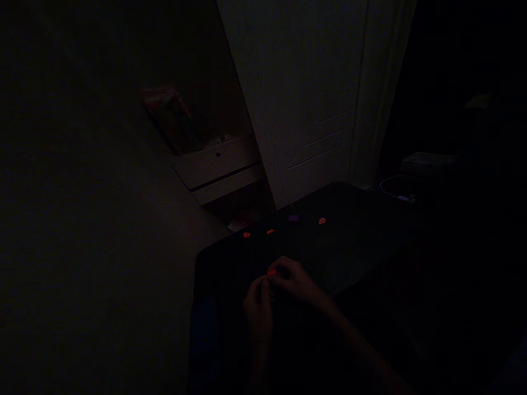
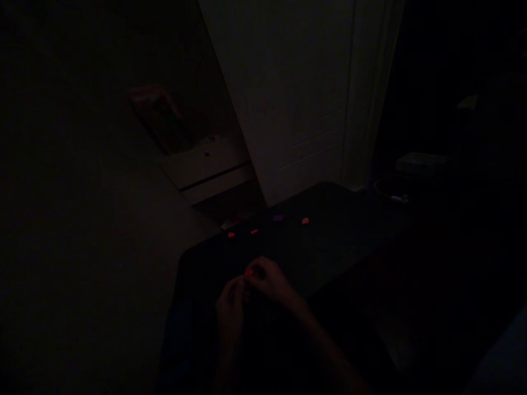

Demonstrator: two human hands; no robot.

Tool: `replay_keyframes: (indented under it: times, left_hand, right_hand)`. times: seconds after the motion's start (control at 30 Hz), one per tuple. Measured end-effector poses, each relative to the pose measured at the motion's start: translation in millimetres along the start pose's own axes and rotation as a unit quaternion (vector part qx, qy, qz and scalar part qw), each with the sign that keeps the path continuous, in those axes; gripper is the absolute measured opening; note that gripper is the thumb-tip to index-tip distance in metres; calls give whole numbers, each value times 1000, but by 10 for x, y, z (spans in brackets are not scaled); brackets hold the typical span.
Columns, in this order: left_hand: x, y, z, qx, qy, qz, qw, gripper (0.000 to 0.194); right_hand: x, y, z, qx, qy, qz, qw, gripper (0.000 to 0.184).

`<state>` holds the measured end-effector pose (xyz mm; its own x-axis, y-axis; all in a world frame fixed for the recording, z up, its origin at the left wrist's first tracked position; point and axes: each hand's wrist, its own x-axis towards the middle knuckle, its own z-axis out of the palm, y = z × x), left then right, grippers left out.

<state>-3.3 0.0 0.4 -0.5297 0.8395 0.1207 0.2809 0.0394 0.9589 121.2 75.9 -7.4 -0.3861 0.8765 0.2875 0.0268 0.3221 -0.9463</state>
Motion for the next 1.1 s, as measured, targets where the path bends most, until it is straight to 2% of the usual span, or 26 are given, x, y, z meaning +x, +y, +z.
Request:
replay_keyframes:
  times: [0.47, 0.7, 0.87, 1.1]
  left_hand:
    - [2, -5, 5, -13, -3, 7, 1000, 50]
    - [6, -31, -5, -1, -13, 38, 999, 41]
    - [17, -26, -15, -3, -24, 57, 998, 40]
    - [9, -30, -6, -6, -21, 42, 999, 42]
  right_hand:
    - [0, -11, 16, -14, 7, 4, 1000, 11]
    - [9, 6, 6, -3, 11, 4, 1000, 11]
    - [9, 27, -1, 10, 10, 3, 1000, 13]
    - [13, 36, 0, 2, 10, 2, 1000, 15]
